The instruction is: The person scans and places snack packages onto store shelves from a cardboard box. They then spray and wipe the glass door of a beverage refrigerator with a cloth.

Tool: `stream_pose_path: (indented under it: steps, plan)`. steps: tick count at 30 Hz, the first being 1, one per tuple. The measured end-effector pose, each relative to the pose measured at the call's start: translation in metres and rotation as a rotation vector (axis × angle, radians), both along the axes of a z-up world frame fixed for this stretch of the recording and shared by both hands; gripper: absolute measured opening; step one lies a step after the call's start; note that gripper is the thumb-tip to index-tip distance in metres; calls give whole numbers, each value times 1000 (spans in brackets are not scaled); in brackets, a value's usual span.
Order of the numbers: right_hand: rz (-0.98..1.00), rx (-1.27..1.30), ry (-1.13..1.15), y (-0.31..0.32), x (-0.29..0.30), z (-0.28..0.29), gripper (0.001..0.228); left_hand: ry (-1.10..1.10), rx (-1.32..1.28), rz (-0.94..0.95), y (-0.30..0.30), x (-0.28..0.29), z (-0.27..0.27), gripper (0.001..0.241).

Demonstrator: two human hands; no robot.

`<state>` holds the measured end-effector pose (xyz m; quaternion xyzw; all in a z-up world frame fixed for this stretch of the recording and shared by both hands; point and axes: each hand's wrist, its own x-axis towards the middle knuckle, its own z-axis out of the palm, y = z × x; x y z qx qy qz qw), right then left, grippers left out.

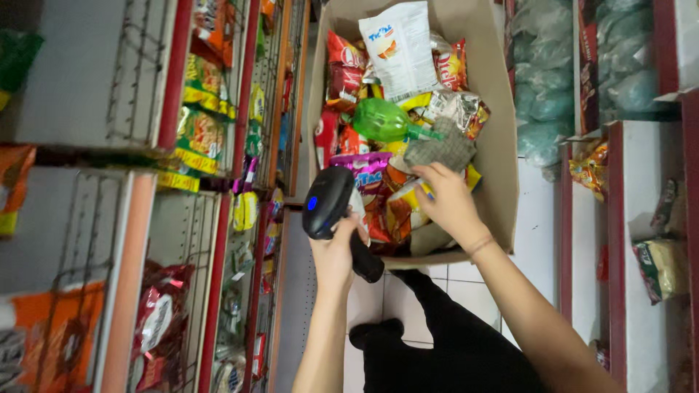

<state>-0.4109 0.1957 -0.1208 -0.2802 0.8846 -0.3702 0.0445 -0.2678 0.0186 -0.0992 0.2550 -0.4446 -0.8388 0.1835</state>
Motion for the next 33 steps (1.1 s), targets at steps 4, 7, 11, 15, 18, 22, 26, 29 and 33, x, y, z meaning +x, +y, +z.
stream_pose_path:
  steps: [4,7,11,15,18,22,26,29,33]
  plan:
    - [183,-114,120,-40,-45,-47,45,-109,54,48,3,-23,-20,27]
    - [304,-52,102,-72,-69,-79,45,-166,72,67,7,-30,-23,37]
    - [318,94,-74,-88,-85,-100,25,-292,136,98,14,-28,-27,46]
    - [402,-164,-118,-67,-89,-92,17,-228,99,81,15,-18,-41,47]
    - [348,-248,-218,-37,-93,-69,15,-259,3,60,12,-8,-59,42]
    - [186,-500,-239,4,-102,-37,14,-297,-60,-58,8,-8,-77,51]
    - [-134,-619,-526,41,-106,-29,21,-122,144,-151,23,-29,-74,63]
    - [-204,-850,-667,62,-103,-37,24,72,187,-228,37,-43,-53,69]
    - [-212,-1060,-826,97,-113,-37,24,102,161,-249,46,-52,-20,76]
